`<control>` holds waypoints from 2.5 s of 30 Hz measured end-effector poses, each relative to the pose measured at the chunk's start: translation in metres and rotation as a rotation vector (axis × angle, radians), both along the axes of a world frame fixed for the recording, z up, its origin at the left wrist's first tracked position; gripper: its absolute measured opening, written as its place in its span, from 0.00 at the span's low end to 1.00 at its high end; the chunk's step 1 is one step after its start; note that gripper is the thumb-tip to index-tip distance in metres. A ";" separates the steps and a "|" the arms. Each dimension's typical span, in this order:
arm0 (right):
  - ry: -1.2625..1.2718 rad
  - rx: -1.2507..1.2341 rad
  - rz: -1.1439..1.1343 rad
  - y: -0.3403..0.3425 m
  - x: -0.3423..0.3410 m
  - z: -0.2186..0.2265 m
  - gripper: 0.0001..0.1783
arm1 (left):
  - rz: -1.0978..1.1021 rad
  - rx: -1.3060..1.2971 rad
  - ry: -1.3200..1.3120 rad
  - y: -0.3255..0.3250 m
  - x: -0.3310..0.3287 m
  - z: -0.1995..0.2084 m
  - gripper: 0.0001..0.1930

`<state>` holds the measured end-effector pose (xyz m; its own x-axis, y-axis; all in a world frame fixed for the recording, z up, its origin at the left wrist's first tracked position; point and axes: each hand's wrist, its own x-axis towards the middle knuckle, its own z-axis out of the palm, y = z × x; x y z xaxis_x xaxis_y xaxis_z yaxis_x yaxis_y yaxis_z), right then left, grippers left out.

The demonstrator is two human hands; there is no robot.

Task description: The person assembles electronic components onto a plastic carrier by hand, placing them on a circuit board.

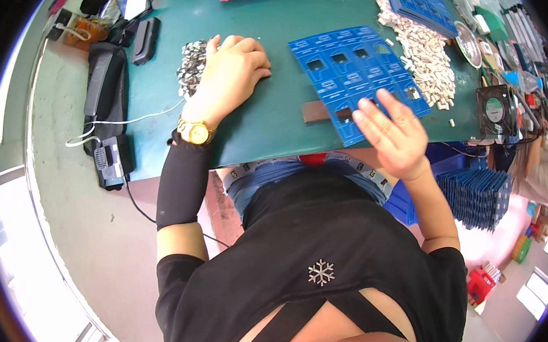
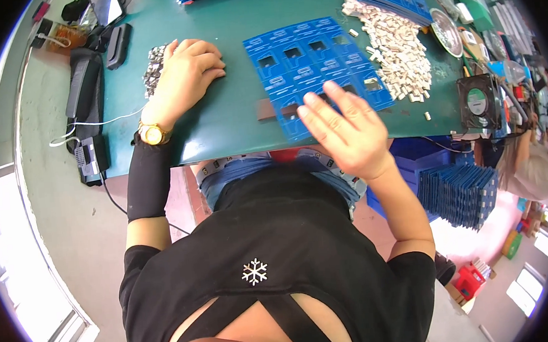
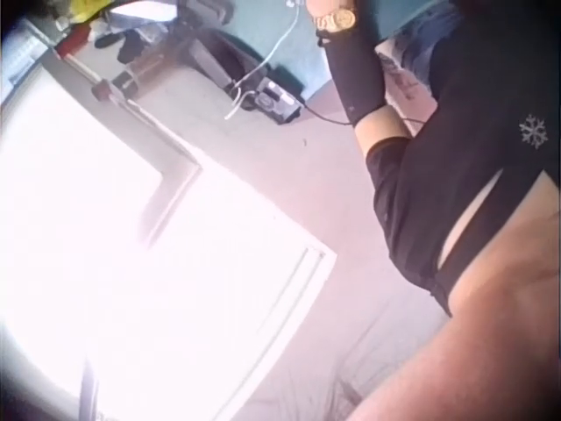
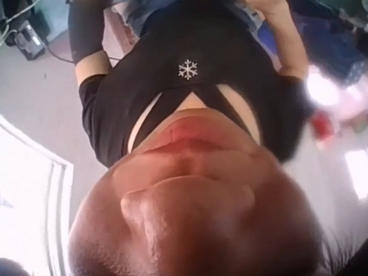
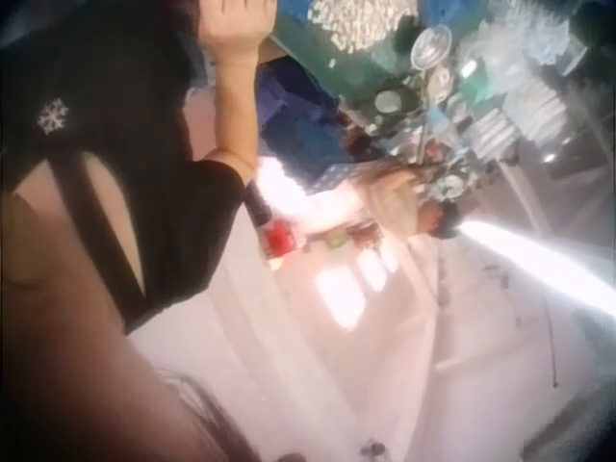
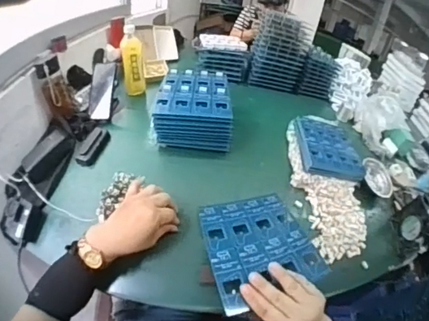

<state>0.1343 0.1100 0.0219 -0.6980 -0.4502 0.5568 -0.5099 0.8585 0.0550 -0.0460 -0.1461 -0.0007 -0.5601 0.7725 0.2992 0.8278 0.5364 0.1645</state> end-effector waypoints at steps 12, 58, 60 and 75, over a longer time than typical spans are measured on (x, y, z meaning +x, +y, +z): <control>-0.185 -0.208 0.233 0.004 -0.011 -0.010 0.17 | -0.155 0.026 -0.074 -0.001 -0.004 0.010 0.09; -0.760 -0.760 0.100 -0.006 -0.183 -0.035 0.08 | 0.125 0.267 -0.339 0.043 -0.037 -0.017 0.06; -0.775 -0.710 0.055 -0.011 -0.186 -0.036 0.08 | 0.109 0.267 -0.323 0.042 -0.037 -0.018 0.06; -0.629 -0.514 0.079 -0.012 -0.187 -0.037 0.08 | 0.117 0.253 -0.226 0.042 -0.036 -0.025 0.06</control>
